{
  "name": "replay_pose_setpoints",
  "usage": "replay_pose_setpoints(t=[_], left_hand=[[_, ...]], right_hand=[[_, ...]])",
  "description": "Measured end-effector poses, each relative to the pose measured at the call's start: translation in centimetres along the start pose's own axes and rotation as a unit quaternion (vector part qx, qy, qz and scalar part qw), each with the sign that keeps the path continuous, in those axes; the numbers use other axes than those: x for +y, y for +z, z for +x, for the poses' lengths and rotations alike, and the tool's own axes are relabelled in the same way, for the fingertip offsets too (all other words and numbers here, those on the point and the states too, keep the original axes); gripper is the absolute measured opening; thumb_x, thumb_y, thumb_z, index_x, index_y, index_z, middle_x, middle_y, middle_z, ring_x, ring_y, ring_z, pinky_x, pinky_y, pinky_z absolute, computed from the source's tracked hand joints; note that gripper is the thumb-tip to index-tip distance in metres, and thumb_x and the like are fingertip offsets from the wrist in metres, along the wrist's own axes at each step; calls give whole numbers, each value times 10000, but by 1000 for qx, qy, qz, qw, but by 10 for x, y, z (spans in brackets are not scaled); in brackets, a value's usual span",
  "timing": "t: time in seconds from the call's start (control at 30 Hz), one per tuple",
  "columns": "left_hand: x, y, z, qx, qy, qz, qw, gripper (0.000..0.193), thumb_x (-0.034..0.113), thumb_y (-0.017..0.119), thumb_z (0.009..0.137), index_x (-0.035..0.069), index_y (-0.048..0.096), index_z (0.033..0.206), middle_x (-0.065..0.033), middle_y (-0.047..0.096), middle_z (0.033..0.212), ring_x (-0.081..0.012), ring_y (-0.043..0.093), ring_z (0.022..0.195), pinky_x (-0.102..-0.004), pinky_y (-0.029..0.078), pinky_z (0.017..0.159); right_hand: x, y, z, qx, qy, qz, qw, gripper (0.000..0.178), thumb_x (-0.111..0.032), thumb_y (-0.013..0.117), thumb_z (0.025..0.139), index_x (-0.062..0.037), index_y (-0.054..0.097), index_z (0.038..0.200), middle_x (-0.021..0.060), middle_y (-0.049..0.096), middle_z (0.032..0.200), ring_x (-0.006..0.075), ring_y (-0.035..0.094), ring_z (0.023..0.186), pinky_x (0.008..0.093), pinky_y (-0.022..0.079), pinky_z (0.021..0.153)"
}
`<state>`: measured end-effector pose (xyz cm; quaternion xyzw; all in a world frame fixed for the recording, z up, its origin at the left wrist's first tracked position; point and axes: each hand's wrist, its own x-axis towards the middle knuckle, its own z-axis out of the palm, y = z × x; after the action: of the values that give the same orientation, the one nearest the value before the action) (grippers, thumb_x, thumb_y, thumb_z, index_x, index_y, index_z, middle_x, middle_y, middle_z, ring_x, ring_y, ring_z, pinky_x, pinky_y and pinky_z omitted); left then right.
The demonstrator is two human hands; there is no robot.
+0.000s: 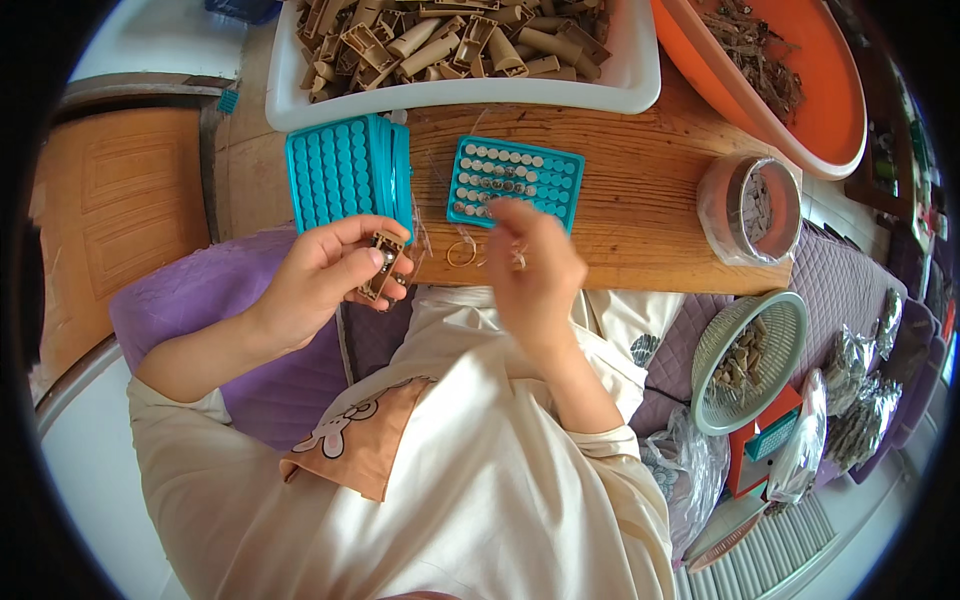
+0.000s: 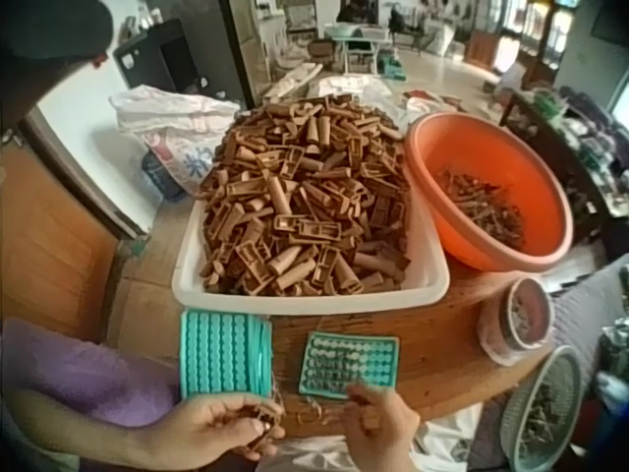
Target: The person assembles small metallic parts and plastic components into plastic tubes by hand at a workstation.
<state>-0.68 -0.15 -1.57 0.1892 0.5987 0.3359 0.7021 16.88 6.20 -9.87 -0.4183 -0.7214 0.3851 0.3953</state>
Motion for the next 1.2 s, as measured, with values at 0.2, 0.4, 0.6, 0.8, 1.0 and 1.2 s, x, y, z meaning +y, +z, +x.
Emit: replay_pose_setpoints(t=[0.2,0.4,0.6,0.8,1.0,1.2], left_hand=[[1,2,-1,-18,-21,7,1000,253,116,430,832,51,474,1073,-60,564,911,-99,566,757,-223,466,647],[-1,4,-4,-37,-10,17,999,253,116,445,836,28,471,1072,-69,566,916,-99,566,754,-221,462,639],[-1,4,-5,-34,9,-9,999,269,106,461,834,3,463,1082,-75,569,902,-106,568,761,-216,457,631],[-6,6,-5,-40,30,-24,998,271,65,463,834,-6,458,1095,-61,564,897,-110,567,783,-219,467,655],[-8,7,-6,-34,46,18,998,276,53,454,841,1,448,1112,-58,557,904,-99,547,800,-225,471,680],[-8,8,-7,-33,64,48,996,282,42,442,846,9,440,1126,-42,546,908,-84,524,819,-217,464,693]], right_hand=[[33,-12,-5,-21,58,-198,978,264,-16,593,701,-33,527,956,86,597,824,220,555,683,304,449,589],[50,-12,-11,-80,8,-261,962,232,-20,588,706,-63,538,928,78,594,776,227,549,667,314,441,574],[6,-9,-8,45,-38,-90,994,163,25,624,658,-40,558,792,83,588,697,205,569,596,264,445,522],[-39,5,-7,29,-187,8,982,247,76,661,582,11,545,792,86,583,699,193,558,574,255,444,483],[-40,10,-14,6,-228,-3,974,235,75,642,589,20,547,796,93,584,711,202,556,579,249,447,481],[-39,14,-14,34,-246,-5,969,237,68,633,592,29,550,811,95,585,734,195,556,601,246,446,483]])
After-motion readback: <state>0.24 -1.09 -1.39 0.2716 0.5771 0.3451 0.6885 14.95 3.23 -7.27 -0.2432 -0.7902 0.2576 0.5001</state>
